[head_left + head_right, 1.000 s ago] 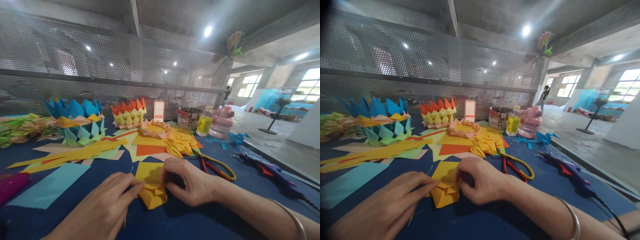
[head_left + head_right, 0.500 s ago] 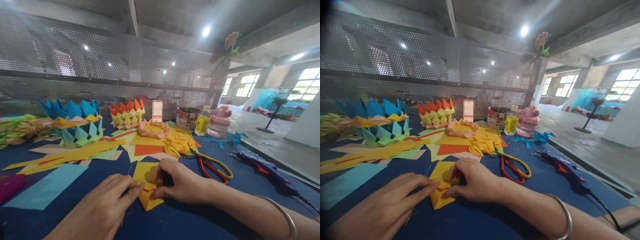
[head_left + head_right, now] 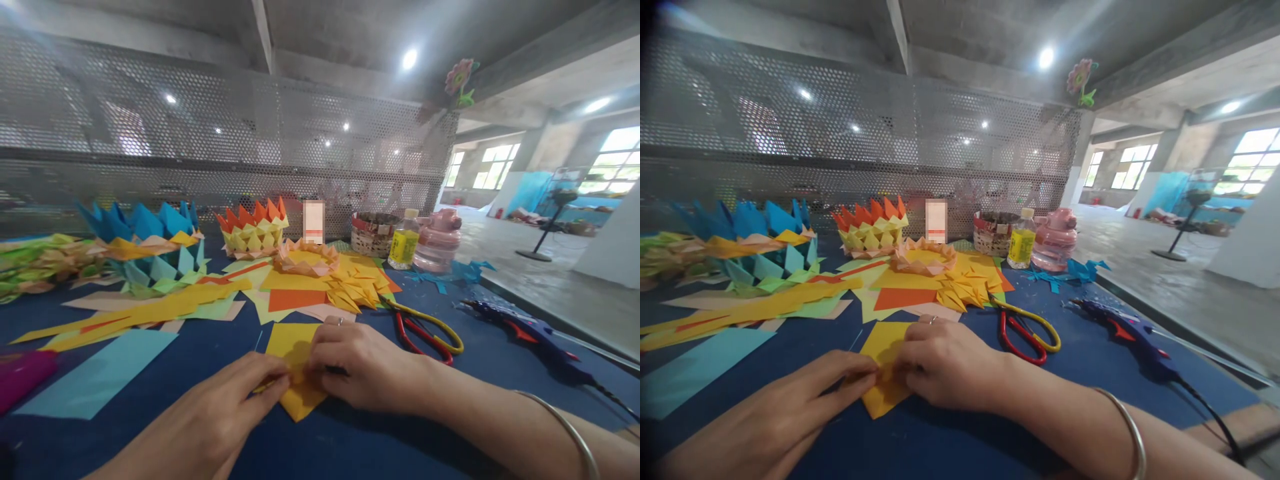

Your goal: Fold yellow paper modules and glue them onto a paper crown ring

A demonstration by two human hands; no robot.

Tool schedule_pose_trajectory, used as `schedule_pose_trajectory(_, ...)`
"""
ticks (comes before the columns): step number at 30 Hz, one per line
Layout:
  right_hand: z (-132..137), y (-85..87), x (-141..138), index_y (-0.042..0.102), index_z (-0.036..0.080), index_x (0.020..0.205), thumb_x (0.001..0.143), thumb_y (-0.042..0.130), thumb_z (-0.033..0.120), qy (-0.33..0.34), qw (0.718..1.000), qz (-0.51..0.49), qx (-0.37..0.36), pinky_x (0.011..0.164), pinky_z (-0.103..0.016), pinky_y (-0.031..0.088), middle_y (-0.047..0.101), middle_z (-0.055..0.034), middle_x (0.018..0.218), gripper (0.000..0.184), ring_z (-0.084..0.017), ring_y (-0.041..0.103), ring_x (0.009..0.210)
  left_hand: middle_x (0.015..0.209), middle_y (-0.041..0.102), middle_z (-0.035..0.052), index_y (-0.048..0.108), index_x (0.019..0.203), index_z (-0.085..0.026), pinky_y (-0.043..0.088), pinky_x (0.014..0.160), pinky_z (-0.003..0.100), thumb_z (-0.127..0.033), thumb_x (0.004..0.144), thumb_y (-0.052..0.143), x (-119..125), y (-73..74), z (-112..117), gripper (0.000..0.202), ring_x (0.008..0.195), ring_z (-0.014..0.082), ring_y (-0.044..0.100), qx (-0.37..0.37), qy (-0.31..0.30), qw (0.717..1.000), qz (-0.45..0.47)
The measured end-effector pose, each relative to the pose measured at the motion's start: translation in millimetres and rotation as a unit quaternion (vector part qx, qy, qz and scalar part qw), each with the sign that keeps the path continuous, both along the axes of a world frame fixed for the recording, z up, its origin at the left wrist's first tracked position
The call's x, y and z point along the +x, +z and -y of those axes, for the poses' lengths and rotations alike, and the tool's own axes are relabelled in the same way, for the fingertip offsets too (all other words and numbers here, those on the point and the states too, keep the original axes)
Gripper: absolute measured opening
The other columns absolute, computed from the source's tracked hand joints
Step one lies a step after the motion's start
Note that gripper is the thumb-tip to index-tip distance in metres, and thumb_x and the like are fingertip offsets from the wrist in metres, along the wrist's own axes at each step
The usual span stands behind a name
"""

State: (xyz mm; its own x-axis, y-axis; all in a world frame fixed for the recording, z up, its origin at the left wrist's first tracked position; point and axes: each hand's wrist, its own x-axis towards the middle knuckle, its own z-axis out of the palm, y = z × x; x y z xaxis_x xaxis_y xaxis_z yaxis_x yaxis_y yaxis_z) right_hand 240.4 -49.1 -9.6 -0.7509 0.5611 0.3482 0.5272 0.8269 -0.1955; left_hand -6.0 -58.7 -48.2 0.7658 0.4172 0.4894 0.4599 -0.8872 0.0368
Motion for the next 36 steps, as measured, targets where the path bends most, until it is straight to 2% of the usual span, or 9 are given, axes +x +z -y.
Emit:
schedule_pose_trajectory(4,1.6,6.2,2.5,0.067,0.015,0.084,0.084,0.052,0.008,0.034,0.998,0.043,0.043,0.072,-0.025,0.045,0.064,-0.0052,0.083,0.016,-0.015,0.057,0.080,0.112,0.064,0.0066,0.058,0.123,-0.023,0.056,0.085,0.026,0.004,0.073,0.035,3.6,3.7,2.6,0.061,0.097,0.0169,0.065,-0.005,0.008,1.000,-0.001)
schedule_pose_trajectory(8,2.3,11.3,6.7,0.068,0.015,0.084,0.072,0.052,0.004,0.045,0.996,0.068,0.030,0.068,-0.025,0.044,0.064,-0.0044,0.087,0.024,-0.014,0.056,0.076,0.112,0.065,0.0057,0.056,0.123,-0.023,0.055,0.086,0.027,0.005,0.072,0.033,5.2,4.9,5.2,0.062,0.098,0.0174,0.064,0.019,0.024,0.999,-0.018)
schedule_pose_trajectory(11,1.3,12.7,9.5,0.071,0.017,0.085,0.066,0.050,0.001,0.051,0.995,0.070,0.049,0.074,-0.029,0.044,0.065,-0.0042,0.092,0.032,-0.015,0.055,0.079,0.114,0.064,0.0057,0.052,0.126,-0.023,0.056,0.084,0.025,0.005,0.071,0.031,5.0,6.3,5.3,0.065,0.100,0.0175,0.063,0.031,0.022,0.999,-0.032)
schedule_pose_trajectory(17,-1.7,11.3,10.7,0.073,0.018,0.078,0.064,0.048,-0.001,0.073,0.992,0.067,0.080,0.078,-0.030,0.043,0.065,-0.0032,0.081,0.034,-0.016,0.053,0.079,0.115,0.063,0.0049,0.051,0.126,-0.024,0.054,0.087,0.024,0.006,0.070,0.033,2.1,5.5,3.9,0.066,0.102,0.0168,0.063,0.025,0.015,0.999,-0.037)
schedule_pose_trajectory(20,-0.6,11.5,10.6,0.071,0.018,0.075,0.066,0.050,0.002,0.068,0.990,0.079,0.098,0.076,-0.030,0.042,0.064,-0.0033,0.077,0.028,-0.017,0.052,0.078,0.115,0.063,0.0049,0.051,0.127,-0.024,0.054,0.086,0.025,0.006,0.071,0.033,1.2,3.3,3.8,0.066,0.102,0.0172,0.062,0.022,0.017,0.999,-0.035)
schedule_pose_trajectory(24,3.9,14.9,9.1,0.067,0.016,0.071,0.070,0.051,0.005,0.027,0.991,0.049,0.121,0.071,-0.031,0.041,0.062,-0.0038,0.072,0.019,-0.017,0.051,0.075,0.113,0.063,0.0050,0.051,0.126,-0.024,0.055,0.085,0.026,0.006,0.072,0.033,1.0,1.0,2.4,0.064,0.100,0.0173,0.063,0.021,0.011,0.999,-0.027)
schedule_pose_trajectory(28,8.4,19.3,6.4,0.066,0.014,0.087,0.070,0.058,0.008,0.028,0.997,0.028,0.067,0.075,-0.029,0.043,0.064,-0.0045,0.086,0.019,-0.016,0.054,0.080,0.112,0.064,0.0055,0.054,0.122,-0.023,0.055,0.085,0.026,0.004,0.072,0.034,1.7,2.5,0.9,0.060,0.098,0.0179,0.064,0.038,0.008,0.999,-0.022)
schedule_pose_trajectory(32,6.0,18.6,6.9,0.065,0.016,0.090,0.082,0.066,0.028,0.041,0.998,0.053,0.022,0.077,-0.028,0.043,0.064,-0.0043,0.087,0.014,-0.015,0.057,0.081,0.112,0.065,0.0062,0.056,0.119,-0.023,0.056,0.082,0.024,0.001,0.076,0.035,3.9,8.1,2.2,0.053,0.098,0.0186,0.065,0.044,0.017,0.999,-0.020)
schedule_pose_trajectory(36,2.9,14.3,7.4,0.065,0.016,0.088,0.091,0.059,0.032,0.069,0.991,0.071,0.095,0.075,-0.028,0.043,0.065,-0.0049,0.082,0.018,-0.015,0.056,0.081,0.111,0.066,0.0044,0.054,0.120,-0.023,0.055,0.082,0.020,-0.004,0.083,0.038,5.7,12.7,3.2,0.045,0.098,0.0159,0.066,0.029,0.017,0.999,-0.023)
